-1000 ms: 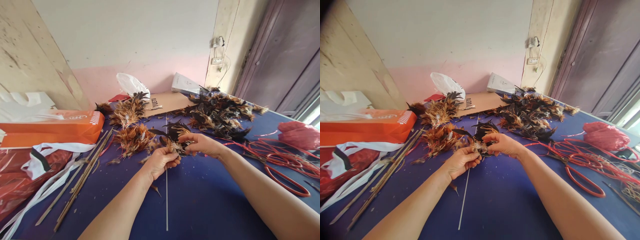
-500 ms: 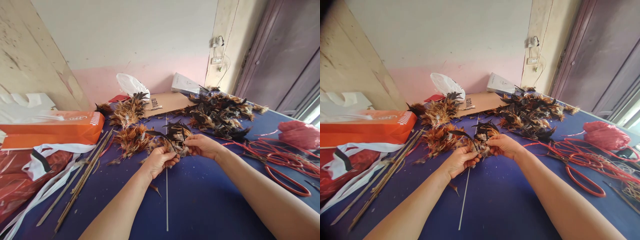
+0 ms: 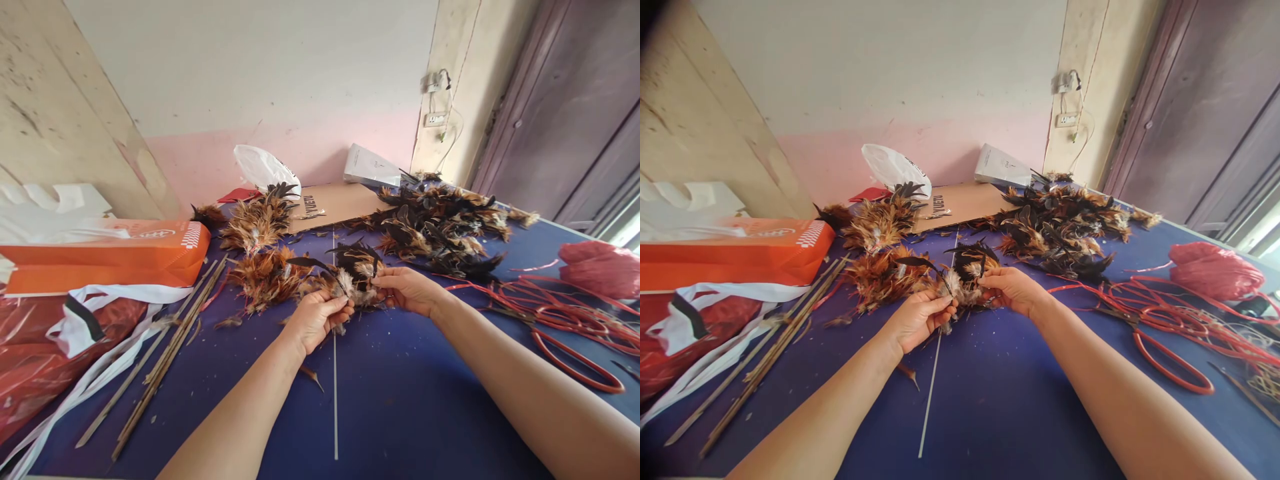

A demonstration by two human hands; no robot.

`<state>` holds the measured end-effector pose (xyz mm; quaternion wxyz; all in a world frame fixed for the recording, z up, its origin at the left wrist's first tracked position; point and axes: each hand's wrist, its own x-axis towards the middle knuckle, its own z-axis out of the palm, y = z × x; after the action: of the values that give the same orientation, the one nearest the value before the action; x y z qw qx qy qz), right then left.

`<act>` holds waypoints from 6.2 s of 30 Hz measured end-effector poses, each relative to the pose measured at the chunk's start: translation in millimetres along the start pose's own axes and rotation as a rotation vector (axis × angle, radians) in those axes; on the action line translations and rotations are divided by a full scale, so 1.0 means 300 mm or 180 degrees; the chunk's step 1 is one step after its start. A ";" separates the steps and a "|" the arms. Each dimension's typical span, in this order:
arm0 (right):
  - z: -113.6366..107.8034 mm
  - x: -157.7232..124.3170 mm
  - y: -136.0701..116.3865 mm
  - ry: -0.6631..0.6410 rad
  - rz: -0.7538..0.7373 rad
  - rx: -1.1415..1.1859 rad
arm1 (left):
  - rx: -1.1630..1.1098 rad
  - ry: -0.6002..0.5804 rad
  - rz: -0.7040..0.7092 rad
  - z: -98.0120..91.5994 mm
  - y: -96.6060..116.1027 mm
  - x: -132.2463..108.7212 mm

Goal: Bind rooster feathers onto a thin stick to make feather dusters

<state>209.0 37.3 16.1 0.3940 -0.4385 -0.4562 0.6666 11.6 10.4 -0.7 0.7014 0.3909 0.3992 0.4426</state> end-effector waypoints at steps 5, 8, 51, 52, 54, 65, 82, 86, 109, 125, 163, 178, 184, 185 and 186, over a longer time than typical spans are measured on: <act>-0.009 -0.005 -0.002 -0.0218 -0.0037 0.0103 | 0.0167 -0.0129 0.0003 0.004 -0.001 -0.005; 0.014 -0.016 -0.004 -0.0496 -0.0085 0.0005 | 0.0420 -0.0334 0.0051 0.008 -0.009 -0.010; 0.115 -0.037 0.018 -0.0092 -0.0786 -0.1321 | 0.1083 -0.0299 0.0247 0.019 -0.012 -0.014; 0.117 -0.036 0.019 -0.0086 -0.0806 -0.1326 | 0.1055 -0.0287 0.0192 0.017 -0.015 -0.012; 0.119 -0.036 0.019 -0.0092 -0.0845 -0.1318 | 0.1016 -0.0263 0.0076 0.014 -0.018 -0.011; 0.009 -0.038 -0.016 -0.0775 -0.0188 -0.0519 | -0.0656 0.0266 0.0206 -0.041 0.052 0.012; -0.022 -0.024 -0.021 -0.0277 -0.0339 -0.0753 | -0.0619 0.0131 0.0162 -0.032 0.047 0.002; 0.010 -0.030 -0.025 0.0026 -0.0592 -0.1529 | -0.0390 0.0165 0.0349 -0.013 0.047 -0.008; 0.065 -0.052 -0.038 0.0327 -0.1443 -0.2767 | 0.0699 -0.0052 0.0237 0.002 0.012 -0.011; 0.086 -0.080 -0.051 -0.0307 -0.1528 -0.3162 | 0.1164 -0.0268 0.0384 0.011 0.026 -0.028; 0.130 -0.053 -0.003 0.0377 -0.1128 -0.1749 | -0.0703 -0.0038 0.0217 0.006 0.029 -0.019; 0.171 -0.076 0.024 0.0671 -0.2488 -0.3561 | -0.1006 -0.0450 -0.0029 0.015 0.012 -0.023; 0.167 -0.081 0.018 0.0828 -0.2420 -0.3928 | -0.0768 -0.0418 -0.0016 0.016 0.015 -0.028; 0.168 -0.082 0.018 0.0856 -0.2409 -0.3907 | -0.0732 -0.0411 -0.0023 0.015 0.016 -0.028; 0.168 -0.082 0.017 0.0872 -0.2401 -0.3870 | -0.0697 -0.0401 -0.0029 0.014 0.018 -0.027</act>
<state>168.3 -0.1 26.8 0.3373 -0.4723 -0.8126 0.0533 11.3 3.5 7.4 0.7656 0.3371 0.3053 0.4549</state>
